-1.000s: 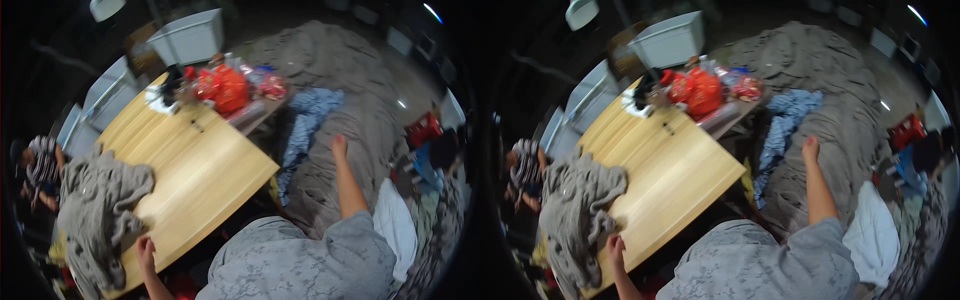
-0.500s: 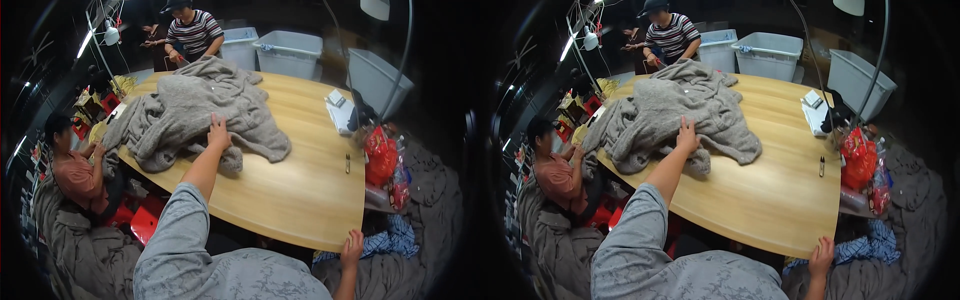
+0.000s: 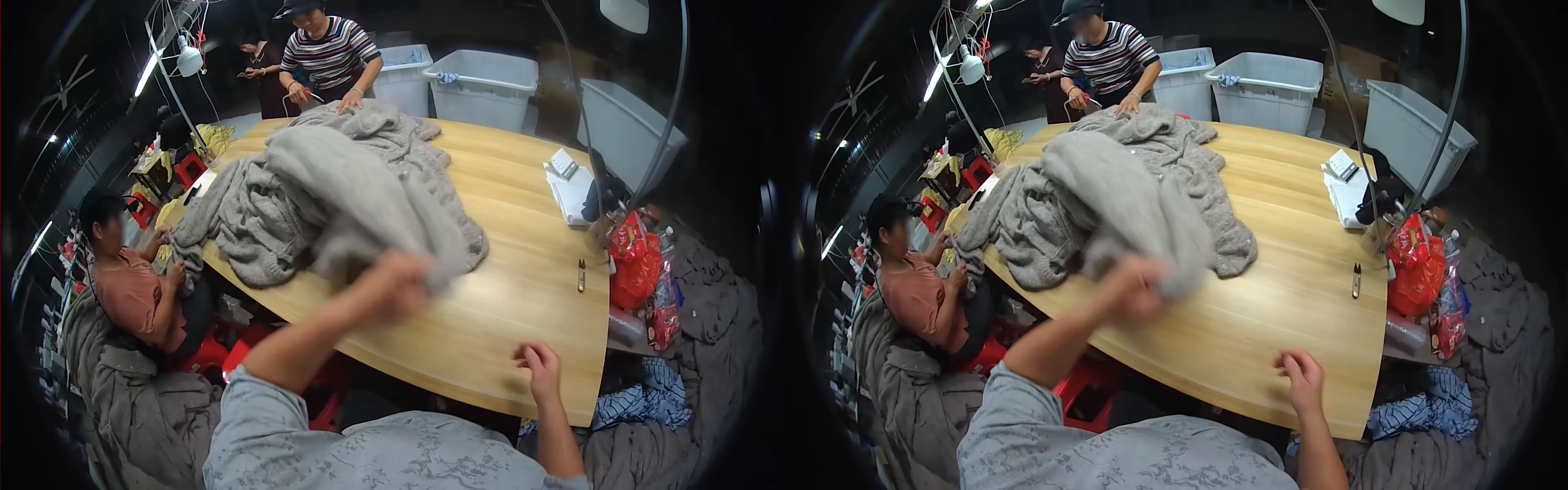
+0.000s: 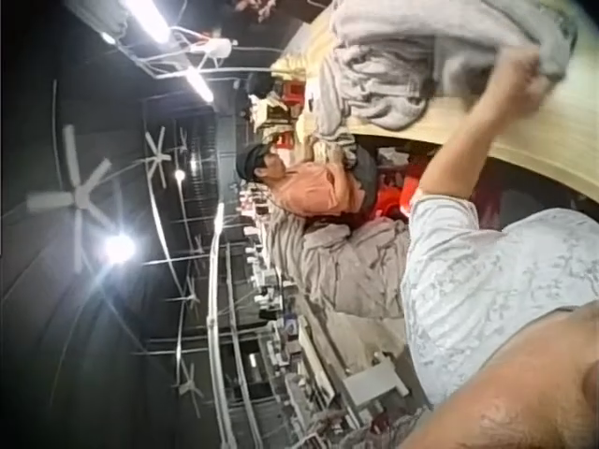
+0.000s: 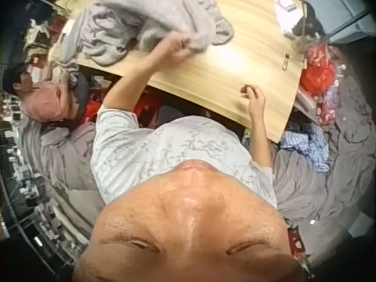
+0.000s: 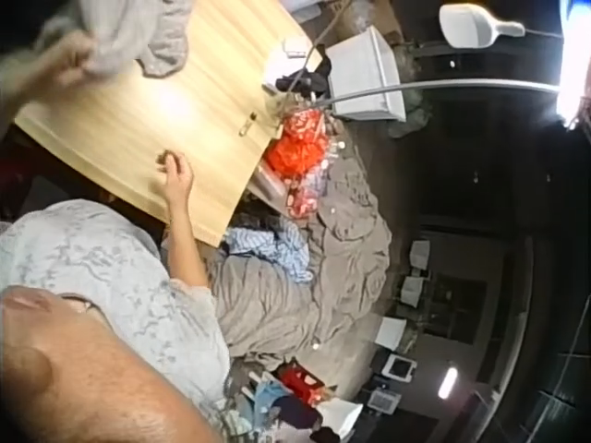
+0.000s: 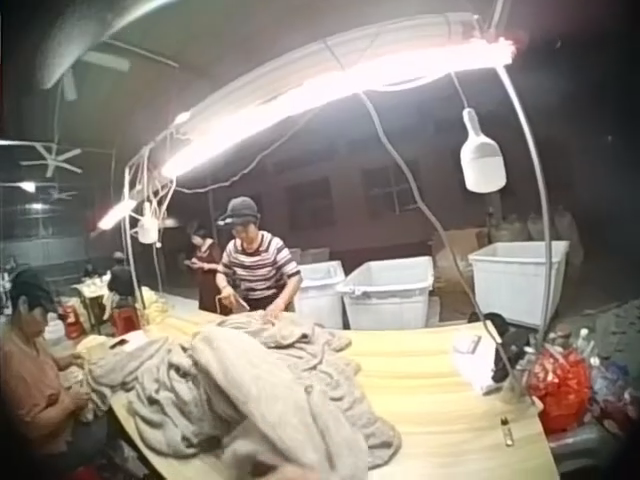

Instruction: Inspecting knitted garments for quality control and trimming loose threads.

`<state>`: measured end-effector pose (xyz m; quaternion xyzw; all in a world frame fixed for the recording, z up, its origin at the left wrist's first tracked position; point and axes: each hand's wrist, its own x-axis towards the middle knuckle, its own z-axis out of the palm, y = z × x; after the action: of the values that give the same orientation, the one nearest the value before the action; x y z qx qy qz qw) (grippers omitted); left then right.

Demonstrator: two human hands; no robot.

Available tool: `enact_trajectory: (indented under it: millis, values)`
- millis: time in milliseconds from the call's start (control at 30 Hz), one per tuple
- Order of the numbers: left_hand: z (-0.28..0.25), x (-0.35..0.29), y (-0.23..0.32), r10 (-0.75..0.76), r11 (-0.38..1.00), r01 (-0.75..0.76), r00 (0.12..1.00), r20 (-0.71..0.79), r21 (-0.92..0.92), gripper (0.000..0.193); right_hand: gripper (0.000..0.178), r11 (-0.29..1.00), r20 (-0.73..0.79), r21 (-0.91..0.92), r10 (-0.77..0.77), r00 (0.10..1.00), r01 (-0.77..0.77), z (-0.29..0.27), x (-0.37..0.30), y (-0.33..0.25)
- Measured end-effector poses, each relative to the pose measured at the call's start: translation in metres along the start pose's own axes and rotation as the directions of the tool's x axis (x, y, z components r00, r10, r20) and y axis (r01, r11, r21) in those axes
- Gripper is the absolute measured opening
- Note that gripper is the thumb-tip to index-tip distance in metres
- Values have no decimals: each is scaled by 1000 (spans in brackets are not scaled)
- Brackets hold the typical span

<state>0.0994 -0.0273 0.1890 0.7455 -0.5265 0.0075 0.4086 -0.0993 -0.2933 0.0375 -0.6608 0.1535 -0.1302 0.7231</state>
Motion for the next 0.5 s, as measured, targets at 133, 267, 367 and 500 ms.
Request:
enact_trajectory:
  millis: [133, 267, 367, 500]
  values:
    - [79, -43, 101, 34, 978, 101, 784, 620, -182, 52, 60, 508, 516, 619, 312, 798, -599, 57, 38, 1]
    - [68, -38, 96, -24, 991, 109, 724, 689, -81, 52, 41, 786, 349, 500, 203, 915, -364, 60, 36, -9]
    - [65, -17, 68, 55, 980, -1, 961, 271, -198, 36, 36, 949, 322, 187, 187, 928, -256, 39, 7, -22]
    - [115, 23, 18, 108, 982, -145, 958, 267, 124, 39, 29, 990, 382, -84, 135, 914, -111, 21, -29, -50]
